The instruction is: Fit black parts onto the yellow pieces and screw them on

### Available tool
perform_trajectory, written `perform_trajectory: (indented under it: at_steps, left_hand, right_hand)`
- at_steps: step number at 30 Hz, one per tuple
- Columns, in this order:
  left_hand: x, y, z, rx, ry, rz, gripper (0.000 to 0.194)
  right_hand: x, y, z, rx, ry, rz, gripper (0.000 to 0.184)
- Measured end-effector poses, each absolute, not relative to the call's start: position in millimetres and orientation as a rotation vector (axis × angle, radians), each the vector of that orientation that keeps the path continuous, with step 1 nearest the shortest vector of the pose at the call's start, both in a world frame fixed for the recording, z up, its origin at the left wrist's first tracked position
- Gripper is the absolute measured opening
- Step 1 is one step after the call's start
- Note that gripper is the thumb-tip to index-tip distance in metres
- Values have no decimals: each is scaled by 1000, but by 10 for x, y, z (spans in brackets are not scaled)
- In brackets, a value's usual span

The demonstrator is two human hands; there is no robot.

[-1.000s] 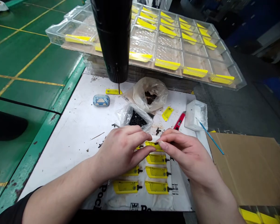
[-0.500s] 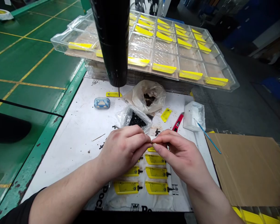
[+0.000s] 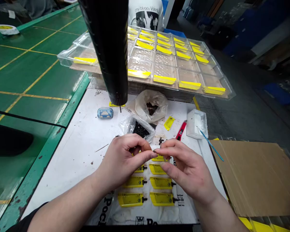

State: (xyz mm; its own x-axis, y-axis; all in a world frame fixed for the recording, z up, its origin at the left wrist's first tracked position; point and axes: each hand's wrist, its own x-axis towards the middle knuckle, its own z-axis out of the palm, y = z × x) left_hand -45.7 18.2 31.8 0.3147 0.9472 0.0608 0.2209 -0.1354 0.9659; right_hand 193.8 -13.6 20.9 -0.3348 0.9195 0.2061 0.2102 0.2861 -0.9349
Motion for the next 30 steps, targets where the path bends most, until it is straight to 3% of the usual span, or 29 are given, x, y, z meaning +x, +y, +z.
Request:
perform_trajectory:
  at_steps: [11, 22, 30]
  left_hand:
    - [-438, 192, 199, 909, 855, 779, 37]
    - [-417, 169, 331, 1120, 975, 657, 35]
    - [-409, 168, 341, 1161, 973, 643, 26]
  right_hand:
    - [1828, -93, 178, -1015, -2118, 345, 66]
    - [1803, -130, 233, -1060, -1968, 360, 34]
    - [1798, -138, 238, -1044, -1998, 377, 36]
